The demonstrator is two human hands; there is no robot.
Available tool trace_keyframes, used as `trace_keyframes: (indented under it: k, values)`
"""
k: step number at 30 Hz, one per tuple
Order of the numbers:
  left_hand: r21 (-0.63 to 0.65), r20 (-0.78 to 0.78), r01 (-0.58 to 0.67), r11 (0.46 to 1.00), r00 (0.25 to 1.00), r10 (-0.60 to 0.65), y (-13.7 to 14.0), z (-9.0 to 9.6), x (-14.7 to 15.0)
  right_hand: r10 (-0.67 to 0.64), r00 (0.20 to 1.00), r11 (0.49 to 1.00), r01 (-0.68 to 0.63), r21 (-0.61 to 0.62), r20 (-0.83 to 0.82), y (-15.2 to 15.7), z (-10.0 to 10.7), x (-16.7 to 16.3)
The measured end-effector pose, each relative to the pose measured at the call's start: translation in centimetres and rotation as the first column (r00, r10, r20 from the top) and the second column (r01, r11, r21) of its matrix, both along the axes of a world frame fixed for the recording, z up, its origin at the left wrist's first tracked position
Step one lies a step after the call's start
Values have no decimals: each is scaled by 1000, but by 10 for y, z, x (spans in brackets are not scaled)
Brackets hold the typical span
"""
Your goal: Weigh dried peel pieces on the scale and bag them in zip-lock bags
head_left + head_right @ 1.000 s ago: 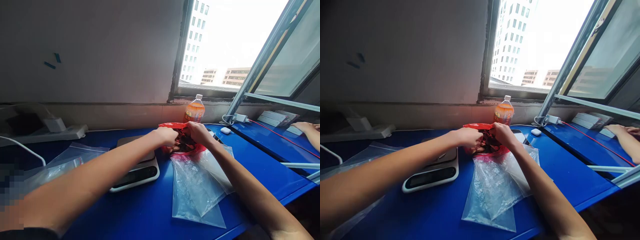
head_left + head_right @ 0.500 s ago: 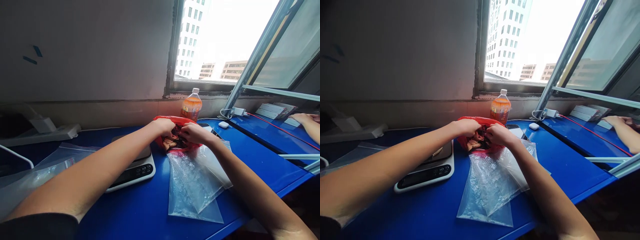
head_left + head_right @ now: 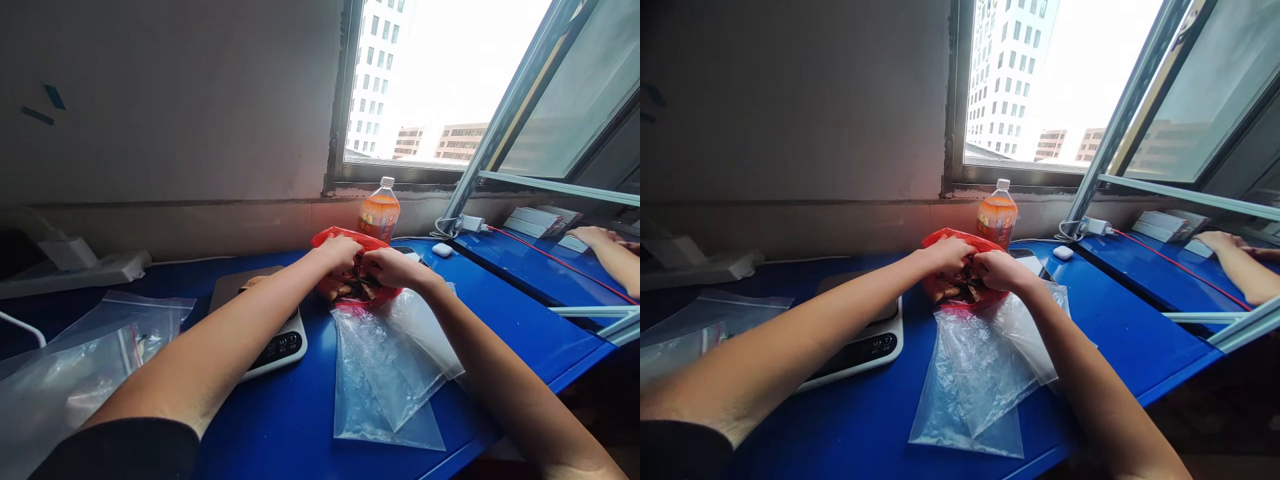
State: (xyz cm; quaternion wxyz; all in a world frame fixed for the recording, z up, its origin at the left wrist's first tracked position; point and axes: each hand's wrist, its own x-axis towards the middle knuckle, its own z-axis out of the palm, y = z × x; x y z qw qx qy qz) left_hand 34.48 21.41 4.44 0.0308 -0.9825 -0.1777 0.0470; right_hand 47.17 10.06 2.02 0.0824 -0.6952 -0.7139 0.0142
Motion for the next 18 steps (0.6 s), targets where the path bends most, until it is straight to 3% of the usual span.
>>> trace_keyframes:
  k: [8,14,18]
  values:
    - [-39,-24,31,999,999,-32,10,-3,-3,-81,995,996,79,-50,-55,-17,18,7]
    - [29,-16,31,999,999,-31,17,4,-23,-125,991,991,123,-45,-52,-15,16,-1]
    - [21,-30,19,1000,999,-18,12,2,-15,-132,990,990,129,-62,-45,-15,15,-3]
